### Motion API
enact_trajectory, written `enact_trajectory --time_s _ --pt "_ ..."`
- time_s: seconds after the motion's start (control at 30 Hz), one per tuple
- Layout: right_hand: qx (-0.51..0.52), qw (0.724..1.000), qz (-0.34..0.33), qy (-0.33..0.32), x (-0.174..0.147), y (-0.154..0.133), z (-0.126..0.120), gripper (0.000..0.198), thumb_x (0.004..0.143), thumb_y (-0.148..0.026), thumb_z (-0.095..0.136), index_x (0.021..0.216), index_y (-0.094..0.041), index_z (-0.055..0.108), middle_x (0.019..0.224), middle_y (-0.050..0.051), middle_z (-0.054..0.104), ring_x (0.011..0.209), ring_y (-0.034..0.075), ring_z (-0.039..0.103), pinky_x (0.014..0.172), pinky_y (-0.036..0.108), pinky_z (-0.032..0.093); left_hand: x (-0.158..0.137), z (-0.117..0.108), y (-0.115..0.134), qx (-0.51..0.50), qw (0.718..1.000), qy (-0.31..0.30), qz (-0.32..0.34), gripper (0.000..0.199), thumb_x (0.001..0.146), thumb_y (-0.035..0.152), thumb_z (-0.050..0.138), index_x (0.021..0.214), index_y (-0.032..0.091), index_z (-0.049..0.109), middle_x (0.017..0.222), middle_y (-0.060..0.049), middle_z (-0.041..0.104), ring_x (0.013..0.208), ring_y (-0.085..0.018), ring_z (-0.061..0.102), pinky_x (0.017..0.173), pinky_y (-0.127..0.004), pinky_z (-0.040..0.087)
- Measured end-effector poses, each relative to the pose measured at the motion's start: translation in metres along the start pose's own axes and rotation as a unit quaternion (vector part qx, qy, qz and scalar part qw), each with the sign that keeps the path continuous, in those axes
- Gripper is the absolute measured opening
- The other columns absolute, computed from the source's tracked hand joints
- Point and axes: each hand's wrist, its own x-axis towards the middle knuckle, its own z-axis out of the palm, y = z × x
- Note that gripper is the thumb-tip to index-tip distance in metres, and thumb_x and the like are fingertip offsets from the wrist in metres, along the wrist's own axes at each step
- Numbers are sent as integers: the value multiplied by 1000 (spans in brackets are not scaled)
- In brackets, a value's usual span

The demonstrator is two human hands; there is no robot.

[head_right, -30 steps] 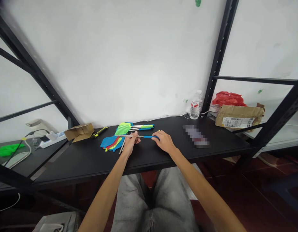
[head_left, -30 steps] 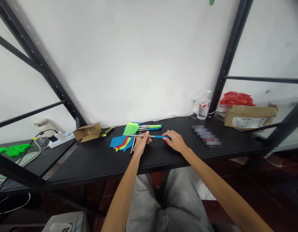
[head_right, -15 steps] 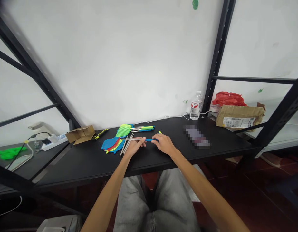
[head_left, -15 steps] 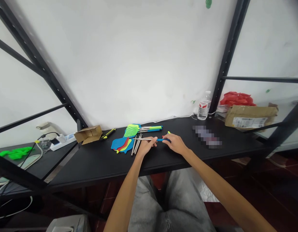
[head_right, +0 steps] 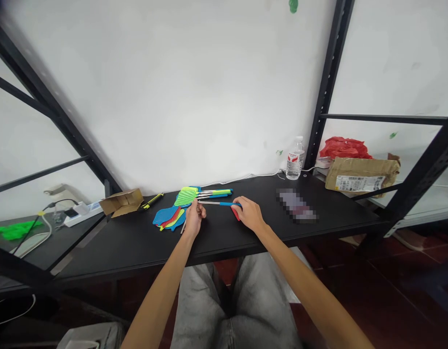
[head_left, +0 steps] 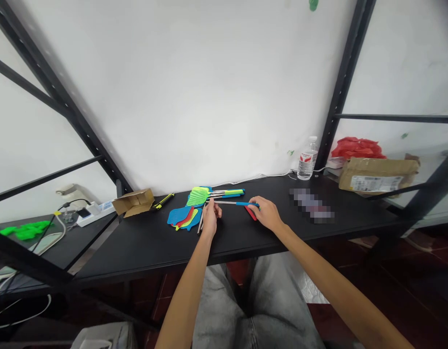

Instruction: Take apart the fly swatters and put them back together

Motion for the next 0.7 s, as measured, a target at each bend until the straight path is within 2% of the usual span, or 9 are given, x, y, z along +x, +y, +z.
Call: enact_trajectory --time_s 0.27,0.7 --pt "7 1000 -3 -25 0 -3 -2 17 97 -37 53 96 -25 65 94 3 71 86 20 66 76 29 46 -4 1 2 44 998 -37 8 49 88 61 54 62 21 47 49 2 47 47 -10 43 50 -25 34" --pt "1 999 -7 -34 -1 2 0 22 98 -40 51 99 -25 66 97 4 72 90 21 66 77 30 46 -3 0 -1 77 994 -83 6 51 87 66 53 64 20 52 50 1 52 47 -11 46 51 -26 34"
